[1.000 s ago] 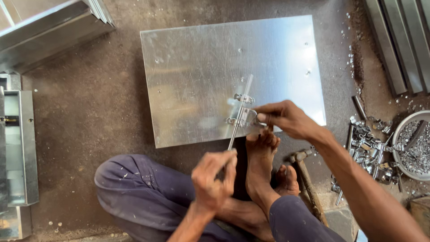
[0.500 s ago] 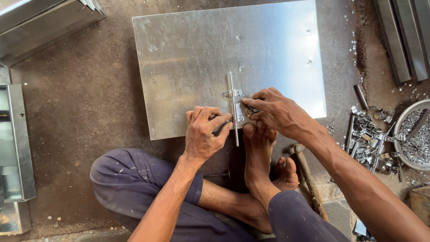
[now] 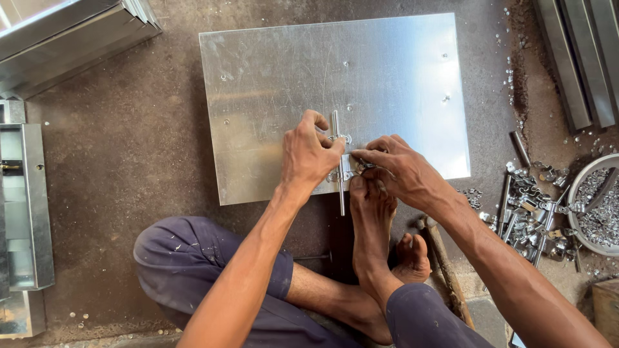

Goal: The person assembles a metal box by hammering holes into a metal sheet using a punch and then attaching a sliding latch mechanism with rivets and additional hammering.

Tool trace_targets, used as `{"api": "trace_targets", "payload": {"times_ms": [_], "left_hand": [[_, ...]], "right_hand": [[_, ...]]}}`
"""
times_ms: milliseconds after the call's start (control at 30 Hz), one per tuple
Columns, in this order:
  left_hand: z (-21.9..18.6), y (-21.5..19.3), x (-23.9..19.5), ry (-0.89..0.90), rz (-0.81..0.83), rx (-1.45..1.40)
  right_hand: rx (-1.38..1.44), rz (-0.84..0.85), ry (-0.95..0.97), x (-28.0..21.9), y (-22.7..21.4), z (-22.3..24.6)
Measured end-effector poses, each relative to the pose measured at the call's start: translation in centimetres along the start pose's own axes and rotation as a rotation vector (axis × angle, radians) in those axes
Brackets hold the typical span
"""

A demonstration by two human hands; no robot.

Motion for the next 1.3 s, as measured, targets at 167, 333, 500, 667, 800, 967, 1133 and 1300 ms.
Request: {"api": "trace_targets", "payload": {"times_ms": [167,333,500,667,800,967,1133,1300], "left_hand": [[-0.1,0.5,2.3,0.005,-0.041,0.043],[-0.6,-1.3,2.4,0.021,-0.044,0.064],[0.3,-4.2,1.1,0.156,0.081,0.183],[1.3,-2.5,0.6,0.193,0.206,0.344],[1.0,-2.5,0.7,0.173,0.241,0.421],[0.8,-2.2,0.7,0.096,0.269,0.416],[1.7,-1.9,1.1,0.060,0.263,0.388],[1.5,-1.8,0.9,0.093,0.214,0.355]], "right_hand": [[-0.022,0.014,0.036,0.0,1.0,-1.2],[0.056,-0.403,-0.123,-4.8,0.4,-5.2],[-0.112,-0.427,0.408,-15.9,3.8,-11.9],[-0.345,-0.709,0.241,-14.6,7.7,-14.5],[-0.055,-0.605,0.683,-11.0,8.9,-16.8],[0.194,-0.448,0.634,-15.2,7.3,-12.4],[0.412,-0.565,0.409,-15.3,3.8,-5.2],[0.328,-0.548,0.076,-7.4,3.8,0.1]]}}
Point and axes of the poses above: each hand's wrist, its own x-axis towards the middle knuckle, its own y-axis out of the palm, z = x × y, the point moved 4 cm from there along x, towards the middle knuckle, and after that the axes turned 8 degrees about y, right-handed, at the moved point
